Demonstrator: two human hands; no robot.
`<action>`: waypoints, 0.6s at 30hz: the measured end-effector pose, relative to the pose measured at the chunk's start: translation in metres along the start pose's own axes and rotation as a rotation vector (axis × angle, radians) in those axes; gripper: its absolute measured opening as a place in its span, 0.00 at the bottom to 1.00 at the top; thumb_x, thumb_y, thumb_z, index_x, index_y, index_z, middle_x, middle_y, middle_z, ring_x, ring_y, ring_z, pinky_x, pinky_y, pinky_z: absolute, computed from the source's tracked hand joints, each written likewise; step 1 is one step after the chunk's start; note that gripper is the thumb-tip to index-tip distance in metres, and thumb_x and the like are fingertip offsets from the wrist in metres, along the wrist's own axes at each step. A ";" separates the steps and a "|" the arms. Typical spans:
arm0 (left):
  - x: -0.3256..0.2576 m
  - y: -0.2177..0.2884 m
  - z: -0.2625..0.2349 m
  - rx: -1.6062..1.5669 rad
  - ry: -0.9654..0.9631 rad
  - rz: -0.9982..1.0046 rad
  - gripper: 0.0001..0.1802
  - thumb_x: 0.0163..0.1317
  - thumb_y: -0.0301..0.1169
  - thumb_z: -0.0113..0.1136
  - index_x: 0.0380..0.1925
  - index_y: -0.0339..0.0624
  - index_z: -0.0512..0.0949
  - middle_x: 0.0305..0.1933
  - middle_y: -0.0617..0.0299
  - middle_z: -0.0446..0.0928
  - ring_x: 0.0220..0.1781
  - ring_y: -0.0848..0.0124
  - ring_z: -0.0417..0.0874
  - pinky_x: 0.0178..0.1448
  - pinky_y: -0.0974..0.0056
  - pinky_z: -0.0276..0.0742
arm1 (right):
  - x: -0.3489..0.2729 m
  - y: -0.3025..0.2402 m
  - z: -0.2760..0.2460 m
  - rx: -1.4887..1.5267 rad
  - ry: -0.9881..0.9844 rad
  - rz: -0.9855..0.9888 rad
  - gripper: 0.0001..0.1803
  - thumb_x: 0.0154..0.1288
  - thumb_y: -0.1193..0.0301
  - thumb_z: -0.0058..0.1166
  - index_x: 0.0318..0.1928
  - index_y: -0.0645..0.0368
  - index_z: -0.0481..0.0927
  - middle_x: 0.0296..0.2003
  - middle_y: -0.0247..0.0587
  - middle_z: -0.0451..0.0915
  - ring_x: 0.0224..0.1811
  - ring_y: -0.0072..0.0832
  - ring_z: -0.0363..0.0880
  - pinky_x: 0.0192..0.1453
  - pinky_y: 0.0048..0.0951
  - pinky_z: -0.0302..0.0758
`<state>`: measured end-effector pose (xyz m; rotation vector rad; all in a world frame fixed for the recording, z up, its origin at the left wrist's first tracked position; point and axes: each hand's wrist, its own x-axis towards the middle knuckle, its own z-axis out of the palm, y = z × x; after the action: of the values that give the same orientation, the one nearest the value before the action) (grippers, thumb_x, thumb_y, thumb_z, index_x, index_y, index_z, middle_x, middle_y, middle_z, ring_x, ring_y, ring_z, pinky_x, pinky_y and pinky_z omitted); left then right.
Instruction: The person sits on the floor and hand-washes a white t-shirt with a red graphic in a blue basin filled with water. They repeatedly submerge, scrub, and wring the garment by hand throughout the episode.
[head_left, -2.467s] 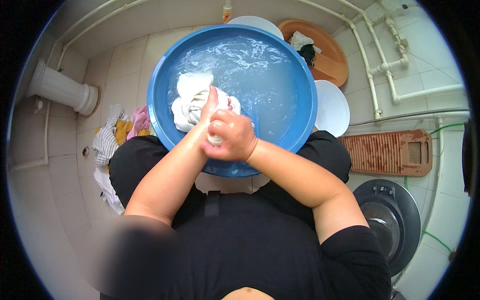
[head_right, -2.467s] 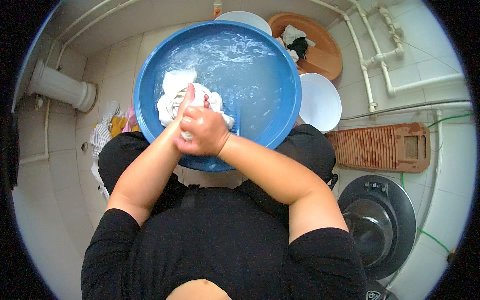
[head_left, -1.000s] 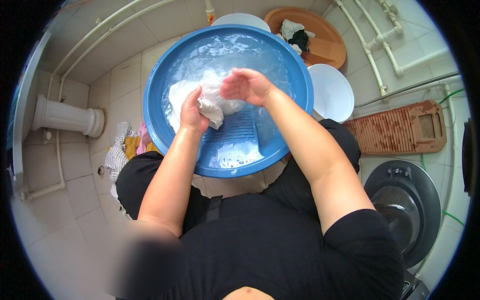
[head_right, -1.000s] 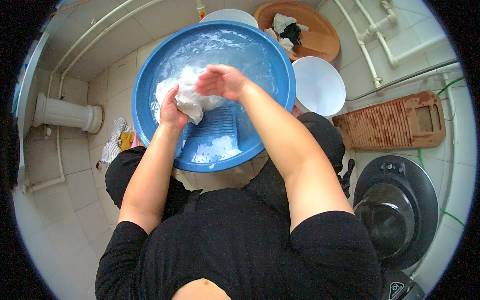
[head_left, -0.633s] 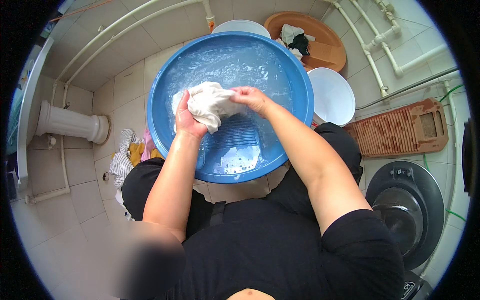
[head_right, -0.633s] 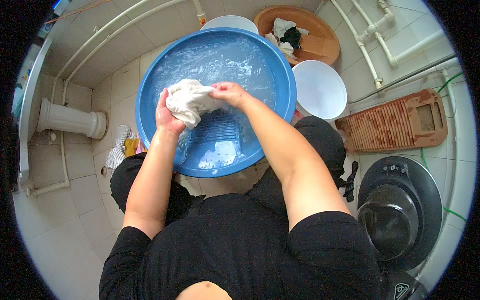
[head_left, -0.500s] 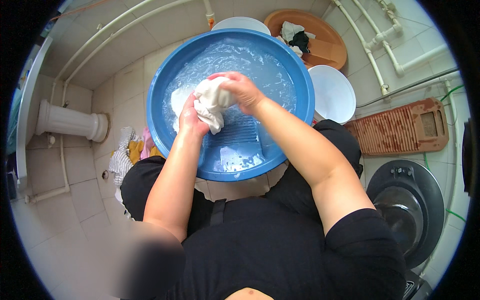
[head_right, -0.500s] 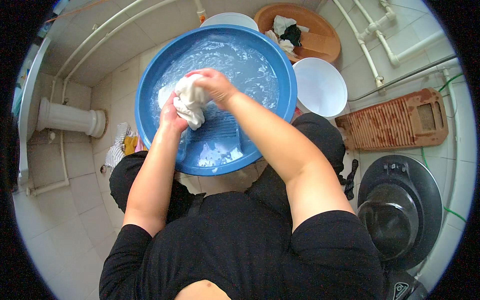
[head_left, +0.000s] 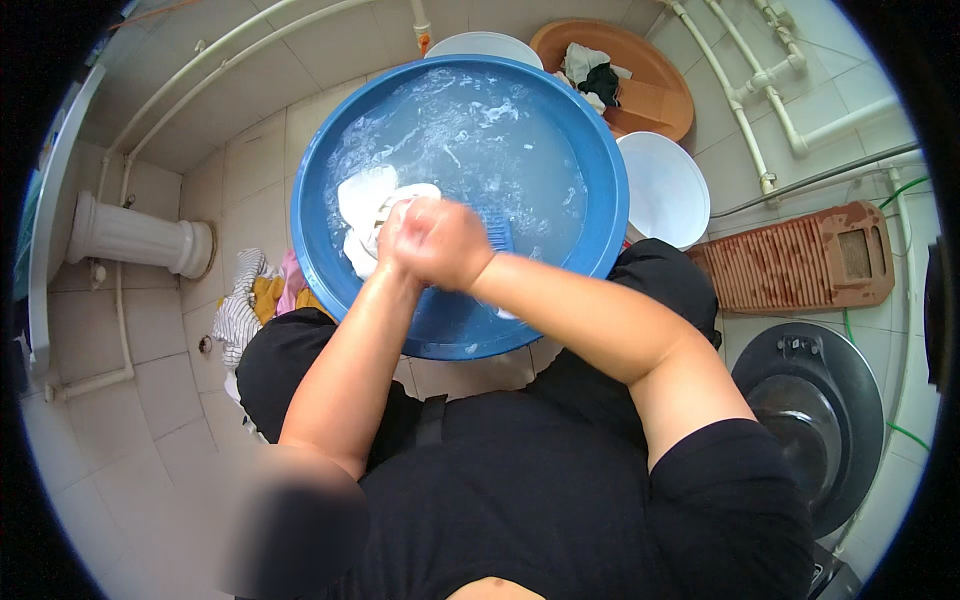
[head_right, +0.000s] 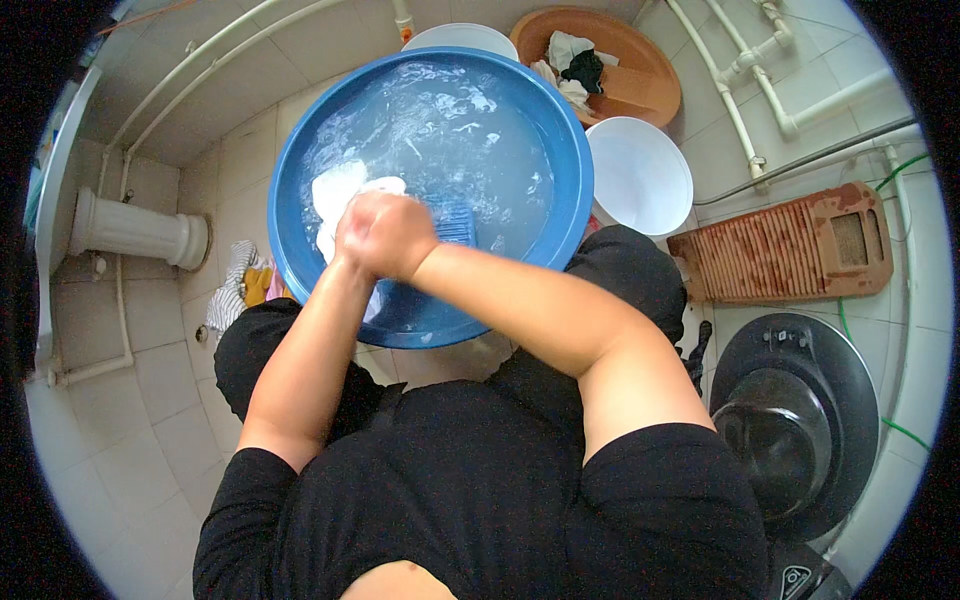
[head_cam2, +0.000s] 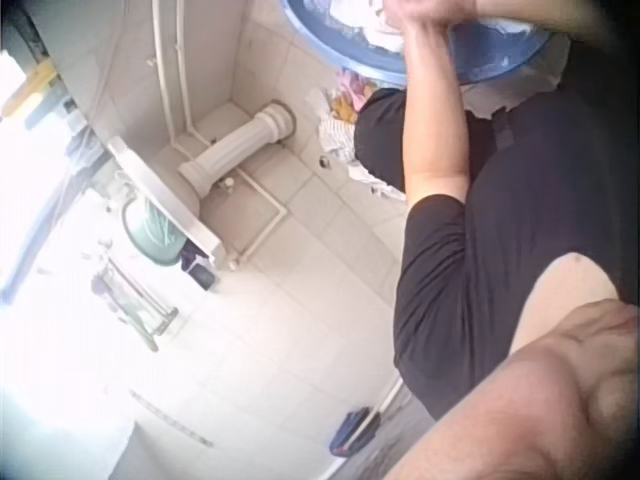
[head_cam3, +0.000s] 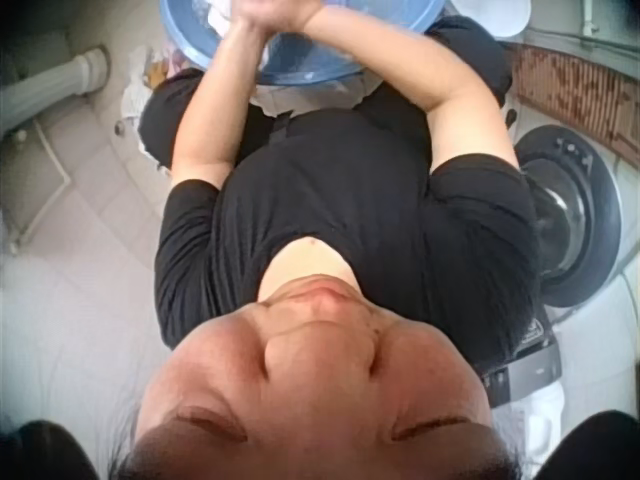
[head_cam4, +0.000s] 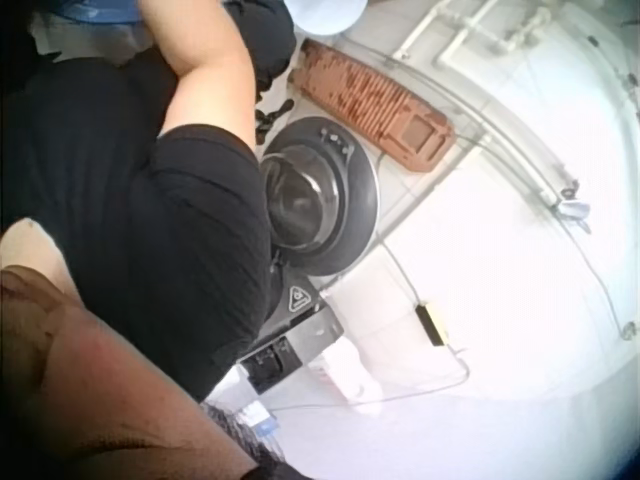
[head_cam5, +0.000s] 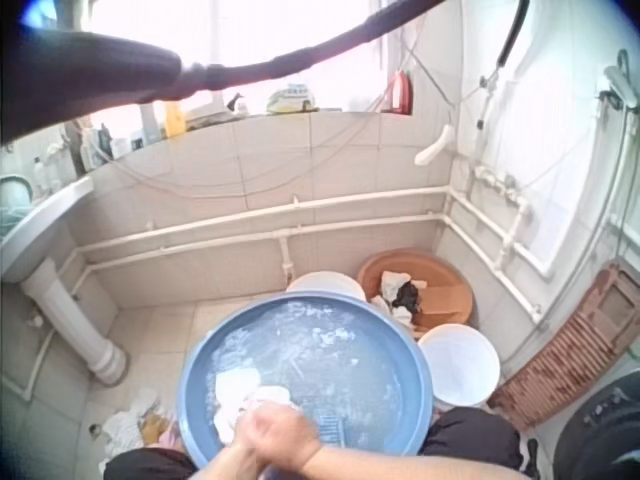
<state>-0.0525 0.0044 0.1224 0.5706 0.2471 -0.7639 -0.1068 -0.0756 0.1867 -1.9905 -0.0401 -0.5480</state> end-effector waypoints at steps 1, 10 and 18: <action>0.017 -0.002 -0.034 -0.087 -0.327 0.008 0.18 0.62 0.44 0.40 0.36 0.43 0.72 0.35 0.58 0.75 0.38 0.65 0.77 0.41 0.60 0.75 | -0.002 -0.007 -0.002 -0.035 -0.042 -0.022 0.10 0.45 0.66 0.53 0.19 0.58 0.73 0.24 0.49 0.74 0.27 0.45 0.73 0.31 0.36 0.71; -0.014 -0.011 0.034 0.225 0.350 -0.064 0.16 0.59 0.43 0.45 0.39 0.44 0.73 0.39 0.60 0.75 0.40 0.65 0.77 0.42 0.60 0.74 | 0.009 0.028 -0.012 -0.079 0.106 0.277 0.10 0.47 0.65 0.50 0.20 0.59 0.75 0.24 0.51 0.76 0.28 0.45 0.75 0.33 0.36 0.72; -0.019 -0.006 0.054 0.166 0.241 -0.241 0.20 0.60 0.47 0.49 0.43 0.43 0.72 0.43 0.60 0.76 0.43 0.66 0.78 0.44 0.62 0.75 | 0.023 0.087 -0.027 -0.263 0.004 0.433 0.12 0.51 0.58 0.52 0.28 0.51 0.79 0.35 0.43 0.77 0.37 0.43 0.76 0.42 0.39 0.72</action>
<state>-0.0702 -0.0189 0.1722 0.8008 0.4846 -0.9547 -0.0737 -0.1449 0.1325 -2.1660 0.4769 -0.2846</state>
